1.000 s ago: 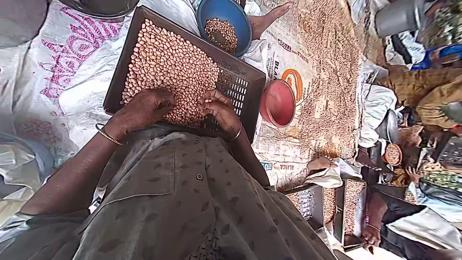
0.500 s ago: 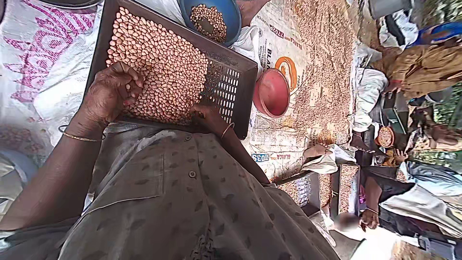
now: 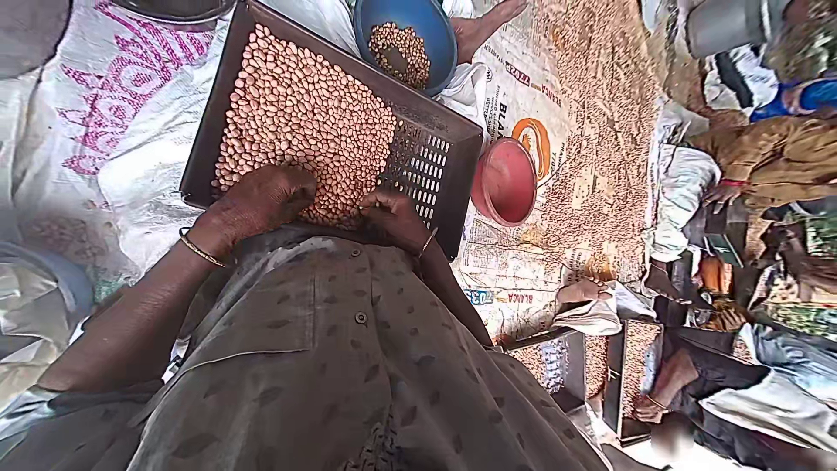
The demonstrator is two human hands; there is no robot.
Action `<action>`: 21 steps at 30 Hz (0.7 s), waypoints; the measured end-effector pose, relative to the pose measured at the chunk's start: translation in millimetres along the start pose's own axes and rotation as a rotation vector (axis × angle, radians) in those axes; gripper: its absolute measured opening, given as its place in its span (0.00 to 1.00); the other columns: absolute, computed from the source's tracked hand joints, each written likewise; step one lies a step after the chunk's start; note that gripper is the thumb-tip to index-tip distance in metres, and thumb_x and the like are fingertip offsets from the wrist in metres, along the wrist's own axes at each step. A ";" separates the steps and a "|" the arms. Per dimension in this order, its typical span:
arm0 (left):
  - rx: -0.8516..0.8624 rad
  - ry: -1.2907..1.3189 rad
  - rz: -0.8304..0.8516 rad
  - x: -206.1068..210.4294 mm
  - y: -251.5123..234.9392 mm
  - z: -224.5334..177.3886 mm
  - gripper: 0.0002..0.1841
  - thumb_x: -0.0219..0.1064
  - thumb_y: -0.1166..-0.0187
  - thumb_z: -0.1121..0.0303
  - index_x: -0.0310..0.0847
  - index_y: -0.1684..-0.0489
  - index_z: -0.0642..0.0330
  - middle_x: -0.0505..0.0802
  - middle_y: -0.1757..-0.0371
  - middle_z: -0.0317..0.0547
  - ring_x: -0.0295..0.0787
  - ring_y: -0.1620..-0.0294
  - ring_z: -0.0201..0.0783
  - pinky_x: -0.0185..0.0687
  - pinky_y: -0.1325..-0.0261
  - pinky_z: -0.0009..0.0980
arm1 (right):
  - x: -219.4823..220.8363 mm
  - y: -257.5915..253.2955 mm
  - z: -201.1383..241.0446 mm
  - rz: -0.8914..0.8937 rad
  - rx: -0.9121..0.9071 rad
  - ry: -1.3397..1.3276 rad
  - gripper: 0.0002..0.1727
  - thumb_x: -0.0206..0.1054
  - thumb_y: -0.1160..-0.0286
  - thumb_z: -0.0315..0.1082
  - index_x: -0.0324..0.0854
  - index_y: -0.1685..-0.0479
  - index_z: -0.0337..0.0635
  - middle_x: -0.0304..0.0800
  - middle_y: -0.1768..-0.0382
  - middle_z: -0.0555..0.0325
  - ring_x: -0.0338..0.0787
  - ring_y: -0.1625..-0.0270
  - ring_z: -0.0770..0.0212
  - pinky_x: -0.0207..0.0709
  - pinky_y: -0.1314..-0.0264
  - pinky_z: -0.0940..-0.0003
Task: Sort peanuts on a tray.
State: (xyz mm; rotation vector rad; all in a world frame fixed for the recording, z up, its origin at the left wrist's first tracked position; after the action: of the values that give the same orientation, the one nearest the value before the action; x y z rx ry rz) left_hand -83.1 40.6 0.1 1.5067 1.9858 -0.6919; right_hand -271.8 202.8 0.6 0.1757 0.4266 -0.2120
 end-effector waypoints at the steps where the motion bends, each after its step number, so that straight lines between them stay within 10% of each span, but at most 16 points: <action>1: 0.017 -0.023 -0.008 1.2 0.1 -0.2 0.04 0.70 0.26 0.77 0.84 0.70 0.59 0.88 0.69 0.47 0.88 0.65 0.51 0.80 0.60 0.58 | -5.9 -1.0 2.2 -0.043 0.026 -0.249 0.05 0.67 0.24 0.21 0.86 0.55 0.31 0.91 0.66 0.56 0.89 0.68 0.70 0.86 0.63 0.77; 4: 0.032 -0.068 -0.011 3.5 0.3 -2.9 0.06 0.69 0.25 0.77 0.84 0.73 0.62 0.89 0.70 0.50 0.89 0.64 0.54 0.81 0.59 0.59 | -20.0 -14.9 8.8 -0.067 0.012 -0.617 0.08 0.60 0.22 0.23 0.79 0.49 0.37 0.90 0.55 0.55 0.91 0.64 0.65 0.88 0.61 0.70; 10: 0.018 -0.164 -0.006 6.9 -0.6 -6.4 0.03 0.71 0.25 0.75 0.87 0.69 0.63 0.92 0.65 0.54 0.92 0.59 0.59 0.83 0.60 0.62 | 13.6 -67.1 45.7 0.000 -0.067 -0.096 0.10 0.59 0.15 0.26 0.83 0.47 0.29 0.85 0.67 0.55 0.79 0.74 0.72 0.75 0.72 0.78; 13: -0.014 -0.179 0.012 8.9 0.1 -3.6 0.04 0.70 0.24 0.74 0.87 0.69 0.63 0.91 0.64 0.55 0.92 0.59 0.60 0.83 0.60 0.62 | 39.7 -82.7 47.5 0.036 -0.086 0.420 0.15 0.62 0.16 0.31 0.86 0.38 0.36 0.94 0.52 0.43 0.94 0.52 0.48 0.84 0.46 0.48; 15: -0.001 -0.159 0.007 9.5 0.9 1.0 0.05 0.69 0.23 0.74 0.87 0.70 0.61 0.91 0.66 0.52 0.92 0.60 0.57 0.82 0.59 0.60 | 49.3 -85.2 46.4 -0.018 -0.071 0.572 0.13 0.62 0.15 0.33 0.86 0.42 0.38 0.95 0.56 0.44 0.94 0.52 0.42 0.83 0.49 0.42; 18: 0.000 0.106 -0.068 1.8 3.1 7.1 0.04 0.68 0.22 0.73 0.89 0.62 0.61 0.91 0.67 0.46 0.89 0.64 0.45 0.84 0.57 0.50 | 44.1 -84.8 32.8 -0.106 -0.078 0.365 0.11 0.65 0.19 0.31 0.88 0.47 0.35 0.95 0.58 0.45 0.94 0.55 0.51 0.86 0.49 0.51; 21: -0.151 0.734 -0.257 -16.1 10.5 16.9 0.09 0.53 0.17 0.71 0.81 0.56 0.51 0.84 0.70 0.28 0.74 0.77 0.20 0.70 0.74 0.17 | 26.7 -81.9 23.8 -0.174 -0.013 -0.352 0.06 0.64 0.21 0.23 0.85 0.55 0.31 0.84 0.74 0.59 0.74 0.79 0.75 0.69 0.76 0.81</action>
State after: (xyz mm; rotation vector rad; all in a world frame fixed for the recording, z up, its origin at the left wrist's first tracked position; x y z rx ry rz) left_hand -67.4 20.5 -1.7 1.5612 2.7307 -0.0530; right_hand -258.5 114.5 0.3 0.0854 0.0925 -0.4038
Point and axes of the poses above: each hand's wrist, its own y-axis away from the middle knuckle, its own x-axis out of the palm, z = x × y, the point moved 4 cm from there along -y, towards the middle knuckle
